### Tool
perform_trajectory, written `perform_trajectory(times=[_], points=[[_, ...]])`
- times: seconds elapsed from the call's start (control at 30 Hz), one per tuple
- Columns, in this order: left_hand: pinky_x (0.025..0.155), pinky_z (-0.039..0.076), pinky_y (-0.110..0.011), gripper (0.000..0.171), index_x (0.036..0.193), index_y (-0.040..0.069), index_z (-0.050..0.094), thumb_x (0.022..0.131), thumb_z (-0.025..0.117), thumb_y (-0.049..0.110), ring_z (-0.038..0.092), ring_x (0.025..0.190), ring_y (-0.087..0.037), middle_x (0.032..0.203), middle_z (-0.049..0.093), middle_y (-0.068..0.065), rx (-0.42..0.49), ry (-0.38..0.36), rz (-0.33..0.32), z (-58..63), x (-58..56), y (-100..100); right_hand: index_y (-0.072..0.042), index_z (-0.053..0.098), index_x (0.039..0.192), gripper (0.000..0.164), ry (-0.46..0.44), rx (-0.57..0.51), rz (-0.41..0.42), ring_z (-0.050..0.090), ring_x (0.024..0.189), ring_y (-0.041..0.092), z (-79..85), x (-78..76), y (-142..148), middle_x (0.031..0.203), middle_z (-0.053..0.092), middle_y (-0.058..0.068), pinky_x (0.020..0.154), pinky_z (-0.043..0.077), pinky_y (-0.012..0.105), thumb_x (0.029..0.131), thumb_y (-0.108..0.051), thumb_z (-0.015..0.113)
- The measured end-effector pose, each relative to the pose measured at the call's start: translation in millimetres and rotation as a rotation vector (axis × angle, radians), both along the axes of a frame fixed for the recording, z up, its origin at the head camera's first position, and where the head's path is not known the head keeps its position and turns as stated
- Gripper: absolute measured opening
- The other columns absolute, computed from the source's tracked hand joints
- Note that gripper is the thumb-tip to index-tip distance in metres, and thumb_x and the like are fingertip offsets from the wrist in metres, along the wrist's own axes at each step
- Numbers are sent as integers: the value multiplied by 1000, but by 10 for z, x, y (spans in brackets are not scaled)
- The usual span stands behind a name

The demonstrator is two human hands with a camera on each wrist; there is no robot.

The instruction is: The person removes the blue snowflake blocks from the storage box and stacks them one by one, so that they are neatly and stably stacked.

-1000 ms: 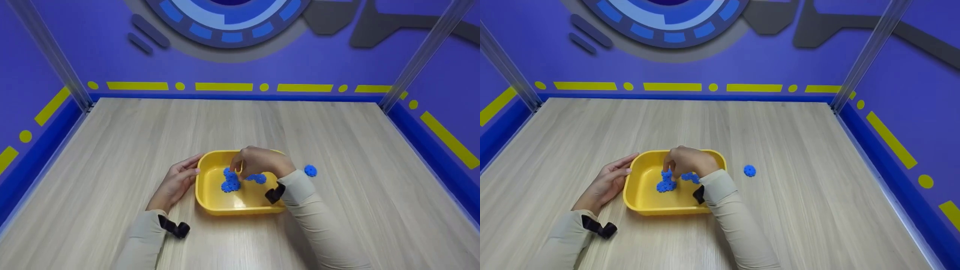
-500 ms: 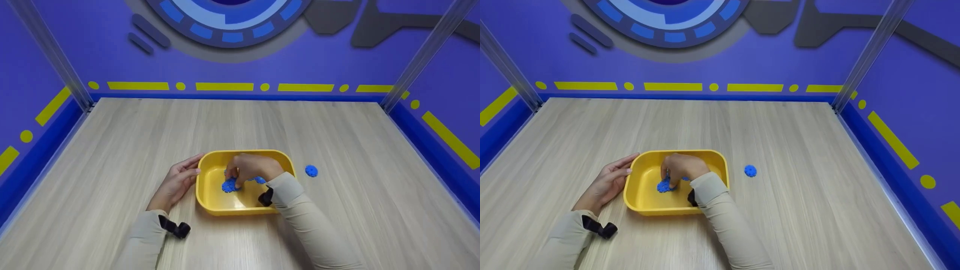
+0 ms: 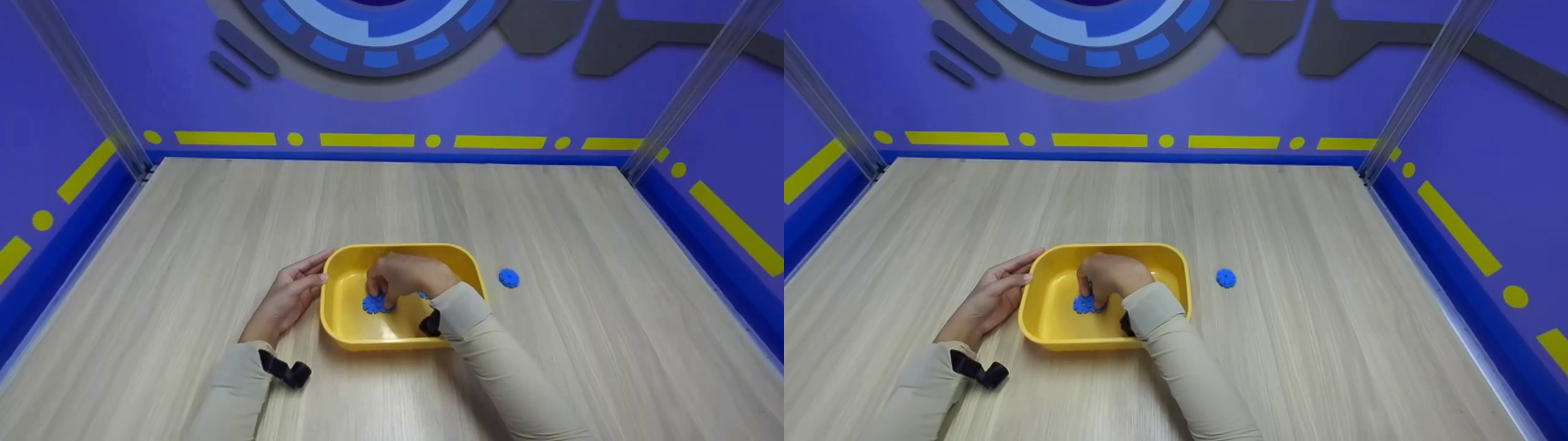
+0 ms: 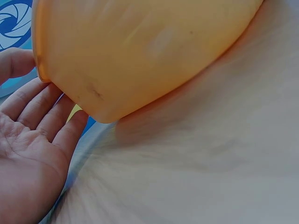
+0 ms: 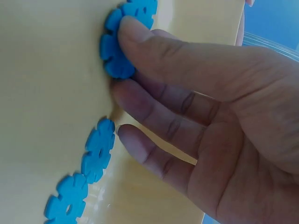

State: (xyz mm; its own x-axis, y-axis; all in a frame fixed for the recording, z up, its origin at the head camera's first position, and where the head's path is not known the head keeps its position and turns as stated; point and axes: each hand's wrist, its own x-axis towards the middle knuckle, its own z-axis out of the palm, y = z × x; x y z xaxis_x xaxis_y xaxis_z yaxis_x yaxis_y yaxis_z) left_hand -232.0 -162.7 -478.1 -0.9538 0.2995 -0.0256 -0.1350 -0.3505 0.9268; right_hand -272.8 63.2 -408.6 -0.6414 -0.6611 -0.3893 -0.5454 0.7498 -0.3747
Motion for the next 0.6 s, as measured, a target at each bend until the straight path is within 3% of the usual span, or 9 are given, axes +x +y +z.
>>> perform_trajectory(times=[0.33,0.6], points=[[102,48,-26,63,147,-7,29,90,56,-2,54,124,-11,153,32,-21,-12,11,-9,7,0,0,-13,68,82,12,11,-16,-5,51,68,9,28,28,41,74,59,-6,63,46,19,78,-6,77],[101,48,-27,62,146,-6,33,90,57,-2,55,122,-11,152,35,-20,-18,-17,25,20,9,8,-14,69,82,8,45,14,-17,53,70,11,124,74,83,77,61,-6,66,50,23,84,-7,72]])
